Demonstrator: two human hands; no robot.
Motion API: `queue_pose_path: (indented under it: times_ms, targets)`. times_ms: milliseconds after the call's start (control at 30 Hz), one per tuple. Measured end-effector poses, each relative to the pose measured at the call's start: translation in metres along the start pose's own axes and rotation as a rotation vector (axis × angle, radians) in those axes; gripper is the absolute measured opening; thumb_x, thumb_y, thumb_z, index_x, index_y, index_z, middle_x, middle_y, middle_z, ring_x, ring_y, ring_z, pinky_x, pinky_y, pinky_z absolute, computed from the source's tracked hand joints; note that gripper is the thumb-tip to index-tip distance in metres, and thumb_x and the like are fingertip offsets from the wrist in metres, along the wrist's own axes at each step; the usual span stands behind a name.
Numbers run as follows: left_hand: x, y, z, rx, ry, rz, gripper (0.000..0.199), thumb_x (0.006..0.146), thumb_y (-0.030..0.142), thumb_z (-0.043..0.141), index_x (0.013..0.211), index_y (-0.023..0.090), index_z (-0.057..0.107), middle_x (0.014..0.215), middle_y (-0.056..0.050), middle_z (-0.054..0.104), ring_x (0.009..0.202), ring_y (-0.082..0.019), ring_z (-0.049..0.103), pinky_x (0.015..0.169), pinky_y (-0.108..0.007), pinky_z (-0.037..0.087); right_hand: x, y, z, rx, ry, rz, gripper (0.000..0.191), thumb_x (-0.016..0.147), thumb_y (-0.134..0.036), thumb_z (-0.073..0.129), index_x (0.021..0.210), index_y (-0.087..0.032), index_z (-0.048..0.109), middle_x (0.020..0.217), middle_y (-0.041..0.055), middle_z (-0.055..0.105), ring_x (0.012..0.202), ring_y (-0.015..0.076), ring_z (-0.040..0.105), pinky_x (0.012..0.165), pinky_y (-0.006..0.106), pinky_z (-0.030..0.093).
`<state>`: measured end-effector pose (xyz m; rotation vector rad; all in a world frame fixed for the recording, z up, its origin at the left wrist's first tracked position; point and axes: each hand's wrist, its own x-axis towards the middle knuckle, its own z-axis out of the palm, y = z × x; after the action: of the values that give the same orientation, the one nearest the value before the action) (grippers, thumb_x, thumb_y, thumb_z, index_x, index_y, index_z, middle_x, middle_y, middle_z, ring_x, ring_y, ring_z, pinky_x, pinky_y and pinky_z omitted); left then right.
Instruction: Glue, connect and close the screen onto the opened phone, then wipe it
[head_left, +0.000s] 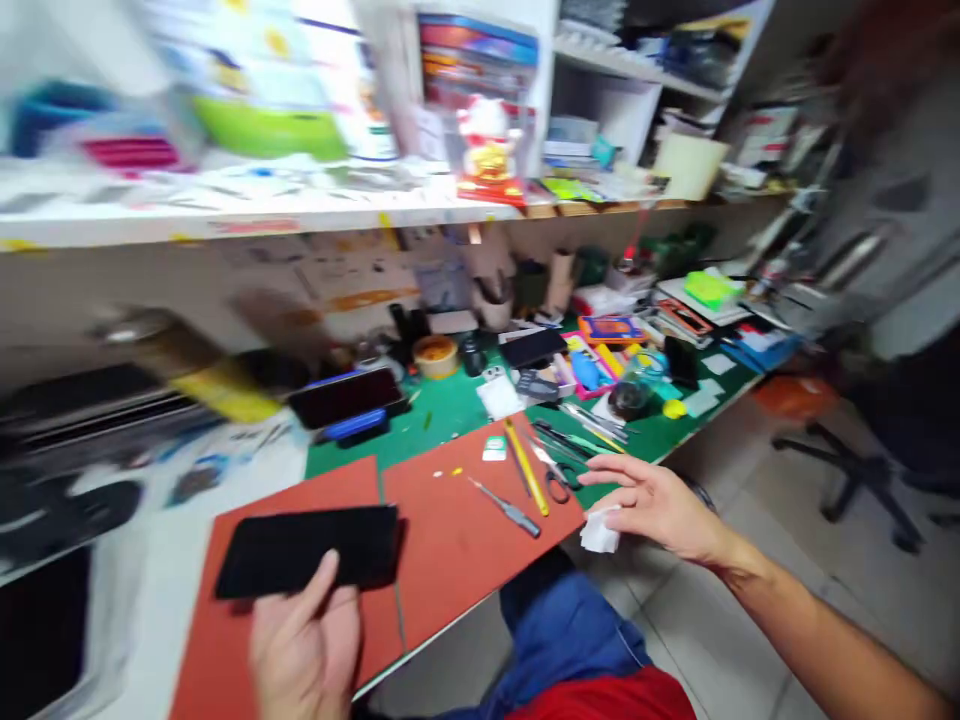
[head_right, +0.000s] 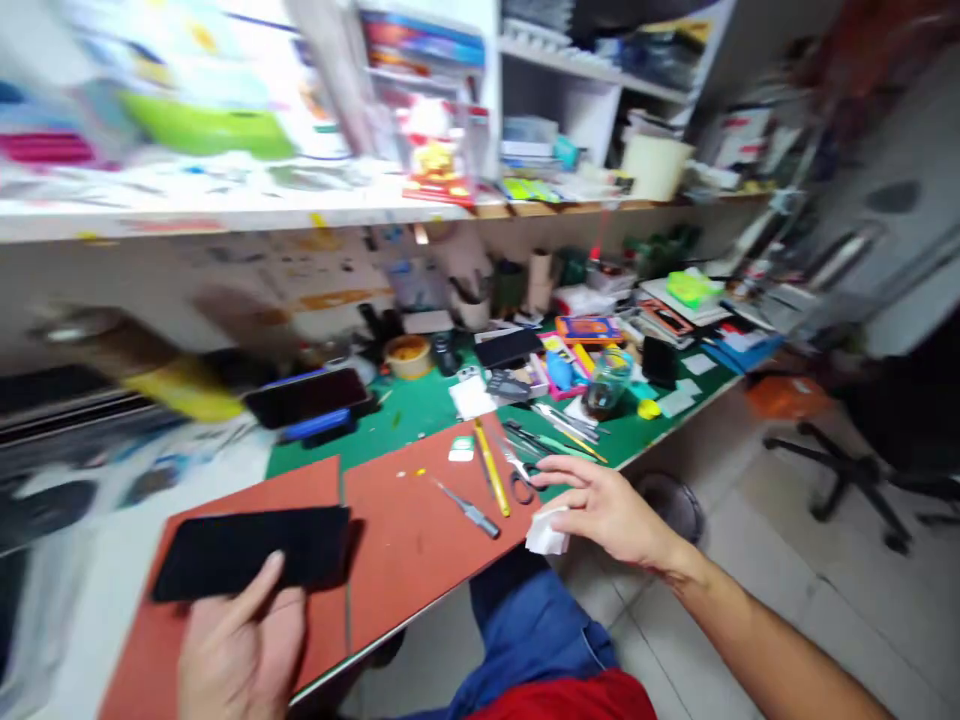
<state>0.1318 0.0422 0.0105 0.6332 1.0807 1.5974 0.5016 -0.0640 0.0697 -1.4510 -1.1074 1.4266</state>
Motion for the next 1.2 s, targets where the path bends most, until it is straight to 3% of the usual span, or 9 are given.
queue_pose_path:
  times_ms: [100, 200, 333, 467, 600, 767, 867, 1033, 1200]
  targets:
    - [0.009, -0.011, -0.010, -0.071, 0.125, -0.031, 0.053, 0.074, 0.016, 0.093, 0.123, 0.030, 0.076, 0.135, 0.000, 0.078, 0.143, -0.025, 0.061, 0.131, -0.046, 0.040, 0.038, -0.017, 0.020, -0.015, -0.094, 0.004, 0.063, 0.081, -0.051, 0.088, 0.135, -0.025, 0.070, 0.132, 0.0136, 0.078, 0.105, 0.0277, 0.080, 0.088, 0.040, 0.064]
    - [0.011, -0.019, -0.012, -0.111, 0.134, -0.042, 0.054, 0.073, 0.019, 0.094, 0.123, 0.031, 0.077, 0.137, -0.002, 0.078, 0.145, -0.027, 0.062, 0.133, -0.050, 0.037, 0.072, -0.032, 0.044, -0.106, -0.129, -0.009, 0.042, 0.085, -0.057, 0.083, 0.106, -0.021, 0.082, 0.105, 0.0103, 0.083, 0.086, 0.0236, 0.077, 0.074, 0.034, 0.061]
    - [0.008, -0.021, -0.016, -0.160, 0.120, -0.054, 0.061, 0.075, 0.024, 0.096, 0.131, 0.032, 0.074, 0.146, -0.005, 0.074, 0.147, -0.029, 0.061, 0.132, -0.051, 0.039, 0.112, -0.048, 0.070, -0.231, -0.143, -0.050, 0.040, 0.085, -0.060, 0.082, 0.090, -0.021, 0.085, 0.083, 0.0054, 0.079, 0.068, 0.0176, 0.065, 0.061, 0.029, 0.051]
    - [0.007, -0.022, -0.019, -0.194, 0.113, -0.064, 0.067, 0.074, 0.026, 0.098, 0.136, 0.032, 0.072, 0.147, -0.007, 0.074, 0.146, -0.030, 0.063, 0.131, -0.051, 0.042, 0.134, -0.060, 0.086, -0.265, -0.160, -0.095, 0.041, 0.084, -0.063, 0.081, 0.088, -0.022, 0.086, 0.087, 0.0059, 0.079, 0.075, 0.0195, 0.066, 0.066, 0.031, 0.051]
    - [0.007, -0.022, -0.019, -0.220, 0.101, -0.078, 0.069, 0.075, 0.027, 0.097, 0.139, 0.032, 0.070, 0.144, -0.007, 0.075, 0.142, -0.030, 0.066, 0.129, -0.050, 0.044, 0.146, -0.064, 0.094, -0.236, -0.171, -0.140, 0.040, 0.077, -0.061, 0.088, 0.081, -0.021, 0.084, 0.107, 0.0098, 0.081, 0.096, 0.0244, 0.071, 0.079, 0.034, 0.055]
    - [0.006, -0.022, -0.020, -0.249, 0.087, -0.086, 0.077, 0.075, 0.026, 0.098, 0.145, 0.033, 0.066, 0.146, -0.008, 0.074, 0.139, -0.030, 0.068, 0.124, -0.049, 0.049, 0.168, -0.067, 0.100, -0.239, -0.222, -0.120, 0.048, 0.079, -0.063, 0.087, 0.089, -0.016, 0.082, 0.080, 0.0075, 0.077, 0.069, 0.0185, 0.066, 0.066, 0.033, 0.052]
    - [0.005, -0.022, -0.020, -0.261, 0.079, -0.094, 0.078, 0.075, 0.026, 0.097, 0.146, 0.032, 0.065, 0.146, -0.009, 0.074, 0.138, -0.031, 0.069, 0.122, -0.049, 0.051, 0.189, -0.076, 0.101, -0.301, -0.255, -0.124, 0.050, 0.084, -0.064, 0.083, 0.090, -0.015, 0.081, 0.079, 0.0069, 0.077, 0.069, 0.0185, 0.068, 0.065, 0.032, 0.052]
    - [0.005, -0.022, -0.020, -0.270, 0.069, -0.103, 0.080, 0.076, 0.027, 0.096, 0.148, 0.031, 0.063, 0.146, -0.010, 0.073, 0.141, -0.032, 0.067, 0.123, -0.050, 0.051, 0.257, -0.105, 0.104, -0.468, -0.194, -0.190, 0.033, 0.103, -0.047, 0.071, 0.115, -0.016, 0.073, 0.112, 0.0055, 0.075, 0.096, 0.0196, 0.073, 0.087, 0.039, 0.063]
    - [0.005, -0.023, -0.021, -0.278, 0.086, -0.125, 0.079, 0.075, 0.028, 0.097, 0.147, 0.031, 0.064, 0.143, -0.010, 0.075, 0.136, -0.031, 0.069, 0.121, -0.048, 0.052, 0.347, -0.130, 0.127, -0.621, 0.003, -0.263, 0.041, 0.103, -0.043, 0.071, 0.137, -0.019, 0.066, 0.139, 0.0104, 0.067, 0.118, 0.0260, 0.070, 0.099, 0.048, 0.062]
